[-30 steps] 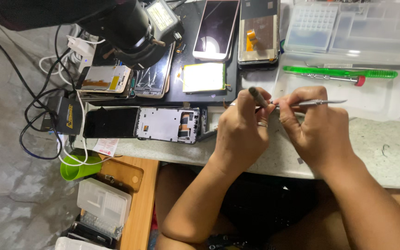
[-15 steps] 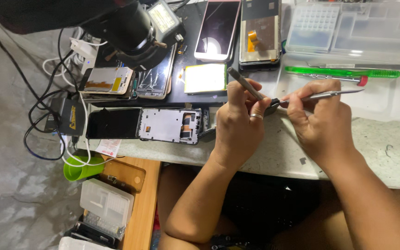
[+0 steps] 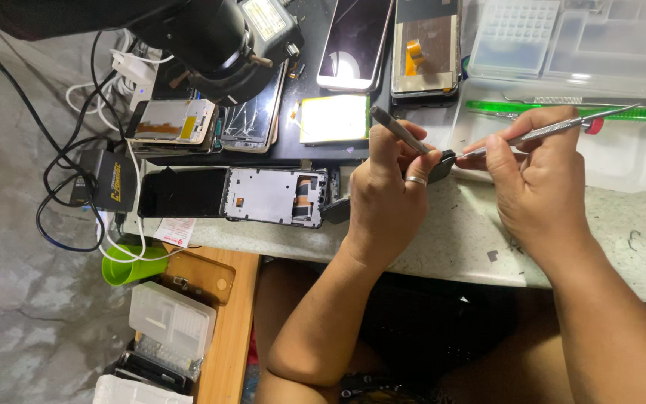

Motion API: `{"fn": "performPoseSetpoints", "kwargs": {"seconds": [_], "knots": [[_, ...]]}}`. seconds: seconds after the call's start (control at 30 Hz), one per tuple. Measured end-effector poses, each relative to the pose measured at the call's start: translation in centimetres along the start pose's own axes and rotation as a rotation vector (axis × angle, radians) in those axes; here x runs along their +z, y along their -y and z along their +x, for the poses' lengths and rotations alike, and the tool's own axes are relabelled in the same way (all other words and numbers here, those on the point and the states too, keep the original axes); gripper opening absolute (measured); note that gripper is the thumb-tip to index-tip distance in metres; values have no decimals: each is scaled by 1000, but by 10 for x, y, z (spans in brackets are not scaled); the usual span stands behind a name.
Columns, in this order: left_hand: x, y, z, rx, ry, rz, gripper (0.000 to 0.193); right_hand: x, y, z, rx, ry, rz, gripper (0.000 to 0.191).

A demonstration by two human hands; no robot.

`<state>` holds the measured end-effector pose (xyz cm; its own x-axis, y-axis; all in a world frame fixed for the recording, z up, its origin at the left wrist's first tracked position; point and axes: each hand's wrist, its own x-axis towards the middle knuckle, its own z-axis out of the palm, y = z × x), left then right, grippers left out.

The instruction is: The person uses a metal spudger and tweezers to pry and separate the screen assembly from the smartphone frame. They work along the edges to release adhesive and carefully lift the display, then manipulate internal ribbon cables and connectors.

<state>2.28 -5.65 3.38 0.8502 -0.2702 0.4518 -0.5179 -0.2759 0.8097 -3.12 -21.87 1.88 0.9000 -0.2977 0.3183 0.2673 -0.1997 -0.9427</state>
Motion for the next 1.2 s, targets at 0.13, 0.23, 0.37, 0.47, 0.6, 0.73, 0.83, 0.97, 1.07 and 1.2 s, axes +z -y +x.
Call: {"fn": "performPoseSetpoints", "kwargs": {"seconds": [0.13, 0.23, 0.37, 0.47, 0.6, 0.73, 0.83, 0.97, 1.07, 1.2], "knots": [[1, -1, -1, 29, -24, 17, 28, -7, -4, 4, 57, 3, -6, 20], [1, -2, -2, 26, -11, 27, 28, -27, -3, 12, -56, -50, 9, 14], [0, -1, -1, 34, -6, 39, 27, -65, -2, 18, -61, -152, -329, 11], [-1, -2, -1, 32, 4, 47, 27, -77, -8, 22, -60, -145, -589, 12], [0, -2, 0, 38, 4, 35, 27, -73, -13, 26, 40, -69, -963, 17], [0, -3, -1, 35, 6, 52, 29, -64, -10, 22, -197, 48, -1264, 22], [-1, -4, -2, 44, 15, 73, 30, -58, -11, 19, -217, 45, -1348, 23], [-3, -3, -1, 139, 30, 110, 31, -54, -12, 18, -293, -31, -1303, 30], [-4, -4, -2, 121, 53, 69, 29, -46, -9, 12, -310, -74, -1124, 21], [-6, -5, -8, 153, -31, -16, 29, -22, 3, -1, -342, -128, -891, 16]]}}
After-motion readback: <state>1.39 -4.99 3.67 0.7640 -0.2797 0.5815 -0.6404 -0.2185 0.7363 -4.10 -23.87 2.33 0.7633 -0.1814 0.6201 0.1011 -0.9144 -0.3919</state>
